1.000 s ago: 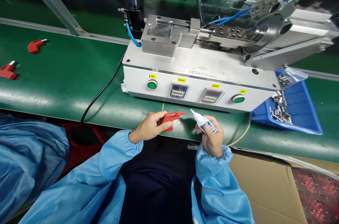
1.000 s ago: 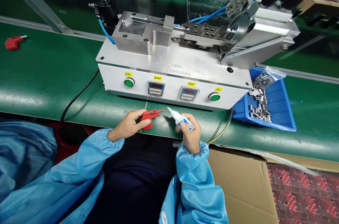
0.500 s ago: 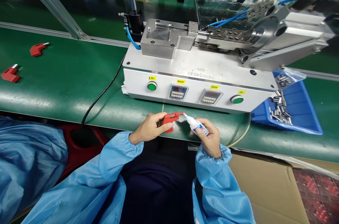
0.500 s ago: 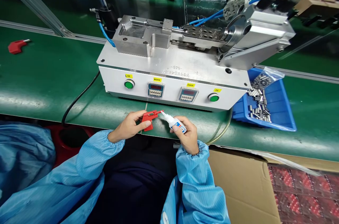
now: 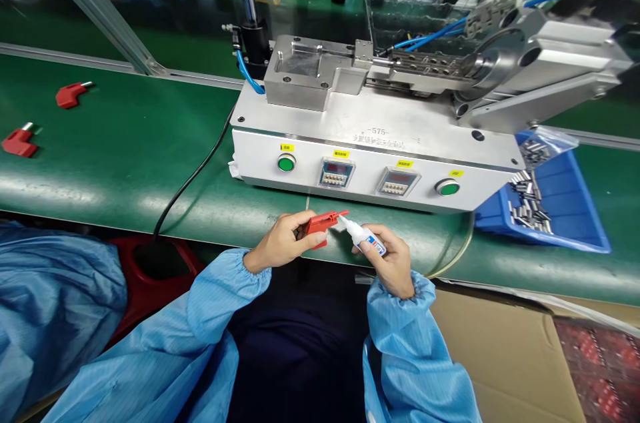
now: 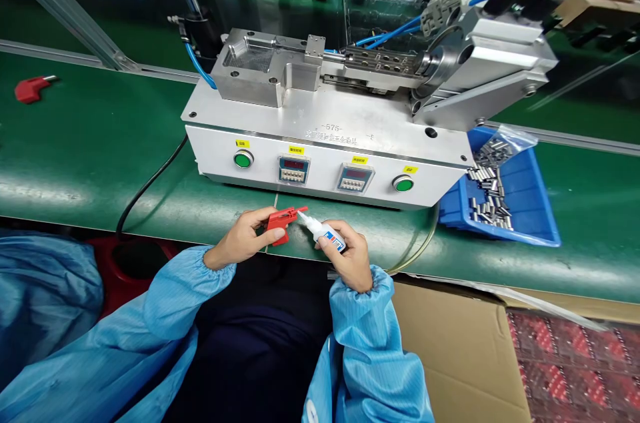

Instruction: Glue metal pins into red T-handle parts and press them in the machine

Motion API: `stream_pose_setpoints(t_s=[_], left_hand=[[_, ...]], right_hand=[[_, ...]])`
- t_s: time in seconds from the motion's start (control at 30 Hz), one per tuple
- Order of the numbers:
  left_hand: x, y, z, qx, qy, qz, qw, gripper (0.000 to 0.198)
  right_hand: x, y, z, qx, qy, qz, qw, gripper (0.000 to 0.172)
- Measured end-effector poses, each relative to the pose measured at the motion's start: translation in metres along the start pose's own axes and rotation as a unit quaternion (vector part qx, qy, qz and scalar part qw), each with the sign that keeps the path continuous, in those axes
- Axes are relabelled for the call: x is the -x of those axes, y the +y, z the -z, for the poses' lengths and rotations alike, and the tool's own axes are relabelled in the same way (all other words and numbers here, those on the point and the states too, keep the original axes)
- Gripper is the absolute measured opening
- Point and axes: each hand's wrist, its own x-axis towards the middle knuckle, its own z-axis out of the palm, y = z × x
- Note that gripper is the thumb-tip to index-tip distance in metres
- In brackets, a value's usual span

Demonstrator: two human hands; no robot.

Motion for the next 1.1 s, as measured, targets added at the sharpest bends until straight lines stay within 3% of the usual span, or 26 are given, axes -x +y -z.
stream_pose_setpoints(t_s=[0.53,0.8,0.97,1.1], left_hand=[[-0.001,0.0,0.0,0.006,0.006,0.007,1.0,0.046],[-0.001,-0.003,-0.001,0.009,-0.002,0.028,1.0,0.044],[0.0,-0.003,0.0,0.009,-0.009,0.022,1.0,0.045],[-0.001,-0.001,0.002,0.005,-0.015,0.016,1.0,0.044]], right_hand=[[0.0,0.001,0.0,-0.039,0.037,-0.01,0.999,0.036],[-0.005,0.012,-0.002,-0.144,0.194,0.037,0.97,0.042],[0.001,-0.005,-0.012,-0.177,0.225,0.042,0.957,0.038],[0.008,-0.015,-0.018,-0.132,0.242,0.029,0.961,0.038]])
